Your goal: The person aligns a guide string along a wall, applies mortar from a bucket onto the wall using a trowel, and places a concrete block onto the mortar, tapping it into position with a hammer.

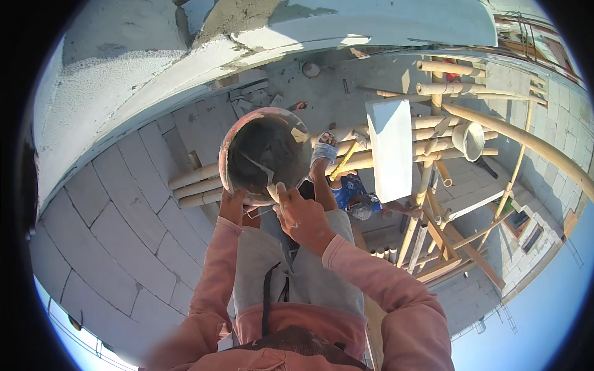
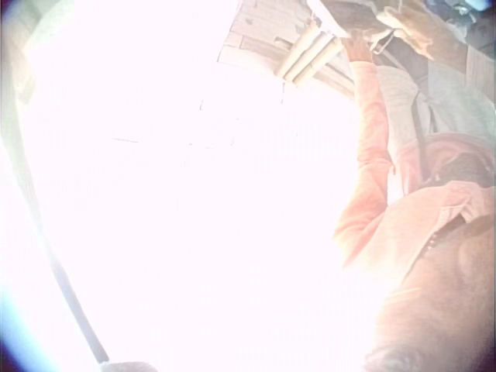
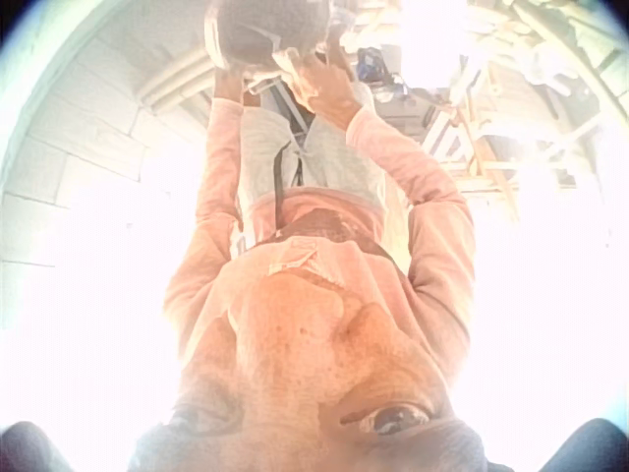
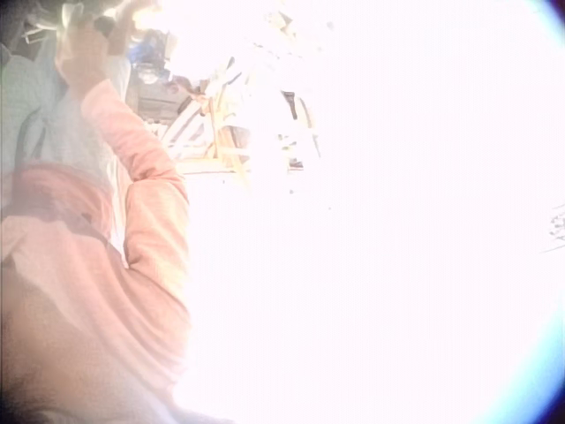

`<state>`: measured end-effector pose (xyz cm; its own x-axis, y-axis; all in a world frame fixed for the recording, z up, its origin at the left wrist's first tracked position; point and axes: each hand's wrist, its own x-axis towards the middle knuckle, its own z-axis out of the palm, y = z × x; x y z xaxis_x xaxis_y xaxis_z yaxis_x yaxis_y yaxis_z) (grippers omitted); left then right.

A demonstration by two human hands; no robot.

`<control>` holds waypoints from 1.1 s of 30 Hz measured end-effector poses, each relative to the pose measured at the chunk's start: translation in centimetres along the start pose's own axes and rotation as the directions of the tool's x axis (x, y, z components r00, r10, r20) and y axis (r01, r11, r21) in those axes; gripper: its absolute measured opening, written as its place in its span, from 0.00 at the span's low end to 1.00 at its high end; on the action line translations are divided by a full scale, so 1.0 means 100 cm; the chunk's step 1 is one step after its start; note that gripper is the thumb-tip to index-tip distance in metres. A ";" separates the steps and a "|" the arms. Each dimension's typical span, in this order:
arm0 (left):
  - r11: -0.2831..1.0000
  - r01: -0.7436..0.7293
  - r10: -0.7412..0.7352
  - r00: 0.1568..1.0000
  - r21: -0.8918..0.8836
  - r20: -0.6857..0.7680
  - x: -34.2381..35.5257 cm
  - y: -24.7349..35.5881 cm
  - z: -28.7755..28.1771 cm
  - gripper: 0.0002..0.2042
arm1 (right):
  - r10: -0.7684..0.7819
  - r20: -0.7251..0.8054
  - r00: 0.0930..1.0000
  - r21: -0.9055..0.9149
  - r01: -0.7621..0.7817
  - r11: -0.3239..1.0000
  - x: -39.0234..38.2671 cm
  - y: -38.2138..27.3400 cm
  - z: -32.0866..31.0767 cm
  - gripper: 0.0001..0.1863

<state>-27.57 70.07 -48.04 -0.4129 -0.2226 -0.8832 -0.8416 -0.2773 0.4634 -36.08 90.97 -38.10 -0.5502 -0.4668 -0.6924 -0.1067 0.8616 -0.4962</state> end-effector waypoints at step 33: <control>0.953 0.068 -0.014 0.983 -0.296 0.181 -0.021 0.096 0.111 0.20 | 0.265 -0.397 0.879 0.837 0.465 -0.290 -0.086 0.126 -0.116 0.33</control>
<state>-38.66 78.26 -42.57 -0.4575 -0.0455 -0.8880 -0.7271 -0.5558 0.4031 -42.25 108.18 -32.34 -0.8405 -0.1033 -0.5319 0.4680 -0.6331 -0.6165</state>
